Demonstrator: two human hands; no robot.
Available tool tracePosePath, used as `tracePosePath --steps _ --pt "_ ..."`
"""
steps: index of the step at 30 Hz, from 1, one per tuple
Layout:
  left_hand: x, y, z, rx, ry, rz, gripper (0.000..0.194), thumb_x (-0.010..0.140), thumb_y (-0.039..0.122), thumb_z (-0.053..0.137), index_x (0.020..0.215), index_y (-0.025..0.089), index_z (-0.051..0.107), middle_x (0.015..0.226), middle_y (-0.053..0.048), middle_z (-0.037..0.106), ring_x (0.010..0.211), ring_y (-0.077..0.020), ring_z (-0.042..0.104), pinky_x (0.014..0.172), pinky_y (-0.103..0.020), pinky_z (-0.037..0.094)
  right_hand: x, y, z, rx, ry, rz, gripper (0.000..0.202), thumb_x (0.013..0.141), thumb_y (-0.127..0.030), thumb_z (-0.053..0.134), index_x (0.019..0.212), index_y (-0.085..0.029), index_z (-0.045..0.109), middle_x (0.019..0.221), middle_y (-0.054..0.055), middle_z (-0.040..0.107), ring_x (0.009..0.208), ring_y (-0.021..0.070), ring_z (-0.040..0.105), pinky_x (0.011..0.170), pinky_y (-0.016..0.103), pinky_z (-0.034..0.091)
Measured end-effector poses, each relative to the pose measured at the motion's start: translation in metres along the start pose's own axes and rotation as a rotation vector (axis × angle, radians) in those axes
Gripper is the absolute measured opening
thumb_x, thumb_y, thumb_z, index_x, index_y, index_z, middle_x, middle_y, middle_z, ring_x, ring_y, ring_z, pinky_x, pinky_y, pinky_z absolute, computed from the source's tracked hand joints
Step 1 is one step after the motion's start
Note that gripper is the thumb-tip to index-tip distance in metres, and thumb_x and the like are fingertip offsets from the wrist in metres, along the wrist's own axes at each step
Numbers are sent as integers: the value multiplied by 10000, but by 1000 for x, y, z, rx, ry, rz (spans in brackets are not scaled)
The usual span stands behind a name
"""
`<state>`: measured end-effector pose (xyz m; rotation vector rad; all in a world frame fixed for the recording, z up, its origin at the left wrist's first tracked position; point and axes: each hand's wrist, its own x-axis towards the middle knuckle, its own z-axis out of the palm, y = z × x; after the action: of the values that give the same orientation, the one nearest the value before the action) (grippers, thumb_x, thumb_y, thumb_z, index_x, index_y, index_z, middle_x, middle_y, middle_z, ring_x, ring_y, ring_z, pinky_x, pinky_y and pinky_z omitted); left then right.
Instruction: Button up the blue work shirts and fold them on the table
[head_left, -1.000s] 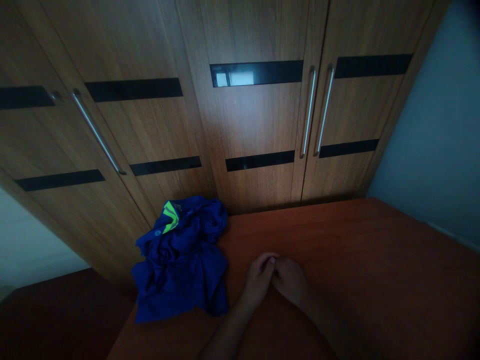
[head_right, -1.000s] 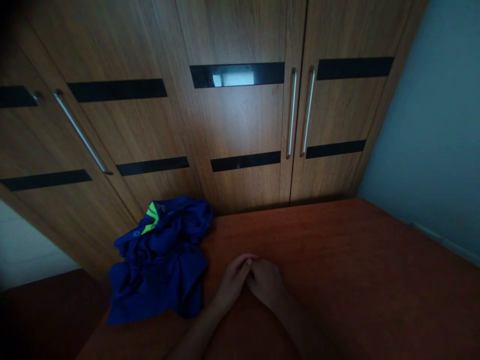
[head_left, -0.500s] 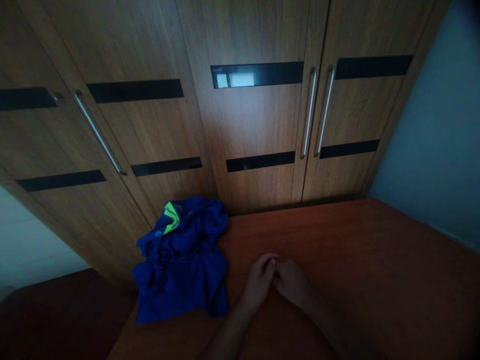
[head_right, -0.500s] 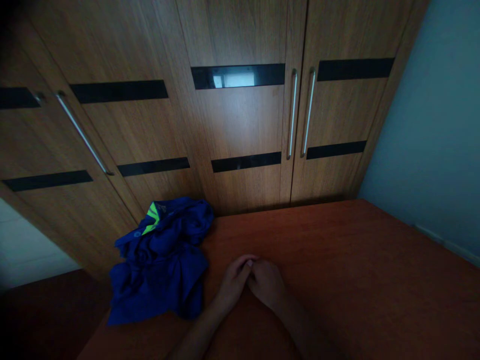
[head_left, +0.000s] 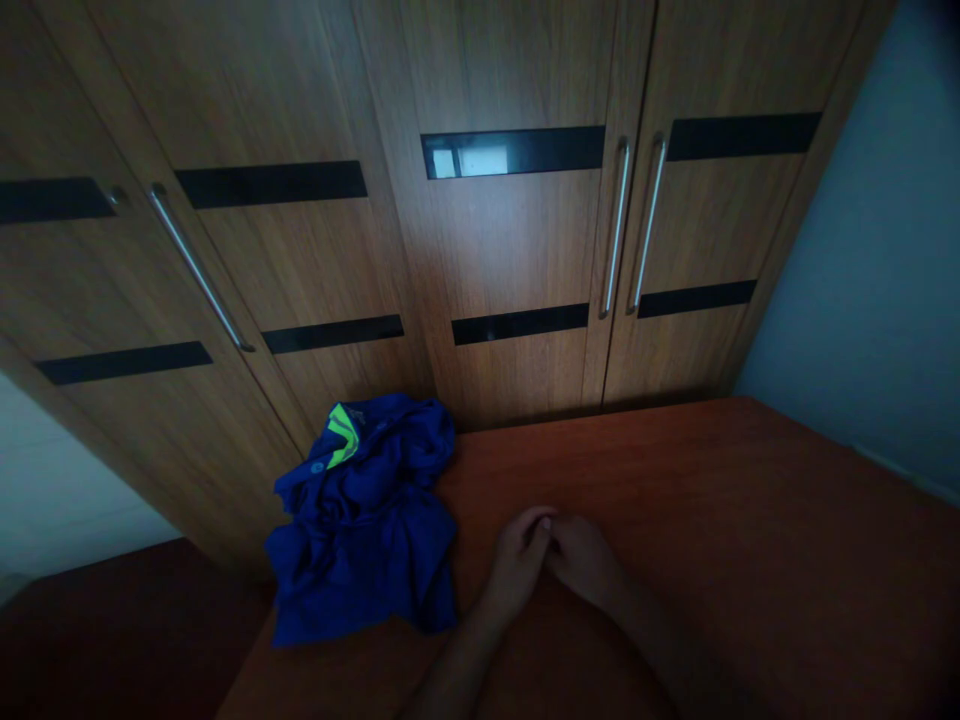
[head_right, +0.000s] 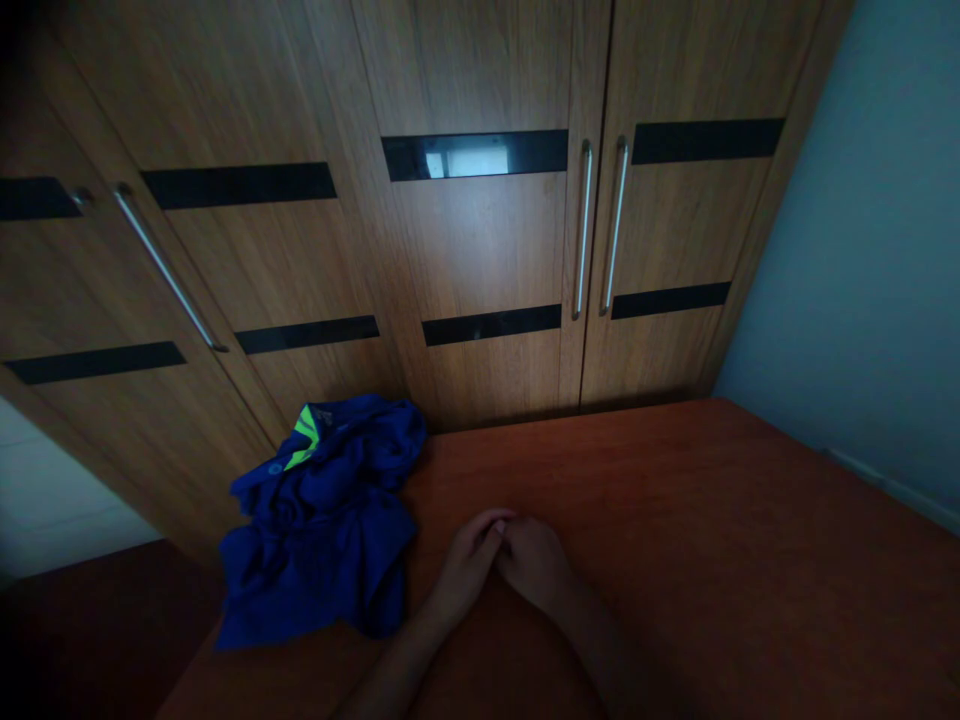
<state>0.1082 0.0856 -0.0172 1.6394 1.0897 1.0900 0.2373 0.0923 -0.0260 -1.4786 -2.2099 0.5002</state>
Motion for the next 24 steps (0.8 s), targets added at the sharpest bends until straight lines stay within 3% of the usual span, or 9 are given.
tracePosePath --steps 6,10,14,17,21,24 --pt "-2 -5 3 85 -1 52 301 862 243 457 1107 187 622 1118 -79 670 1035 -203 618 926 -347 485 2 8 -5 46 -18 -5 257 801 -163 466 855 -205 714 874 45 729 802 155 667 684 223 428" --pt "-5 12 -16 421 81 198 351 840 176 467 1165 217 596 1219 -76 618 1128 -208 569 998 -386 445 4 19 -12 -44 95 93 284 873 -260 426 844 -210 704 814 57 723 734 176 657 626 244 407" --pt "-1 51 -65 771 345 337 373 867 196 440 1225 202 542 1235 -94 594 1160 -224 536 1022 -409 420 6 31 -12 -96 143 163 350 909 -321 383 787 -210 692 752 59 707 678 180 642 588 250 383" --pt "9 81 -115 1054 519 329 421 866 272 476 1277 183 492 1281 -121 549 1209 -272 483 1045 -448 367 7 35 -8 -79 140 154 328 908 -323 387 813 -221 684 774 48 710 708 178 649 602 245 390" --pt "25 90 -178 1358 648 96 661 797 480 562 1363 182 398 1408 -172 417 1322 -377 318 1057 -571 248 7 36 -3 -66 146 130 305 909 -319 385 857 -228 672 831 43 716 781 179 657 648 243 403" --pt "34 70 -211 1405 531 -195 832 720 640 562 1382 170 377 1440 -216 359 1297 -432 334 987 -608 300 7 37 -1 -64 153 125 298 909 -316 386 851 -226 664 832 39 713 764 175 654 645 243 400"
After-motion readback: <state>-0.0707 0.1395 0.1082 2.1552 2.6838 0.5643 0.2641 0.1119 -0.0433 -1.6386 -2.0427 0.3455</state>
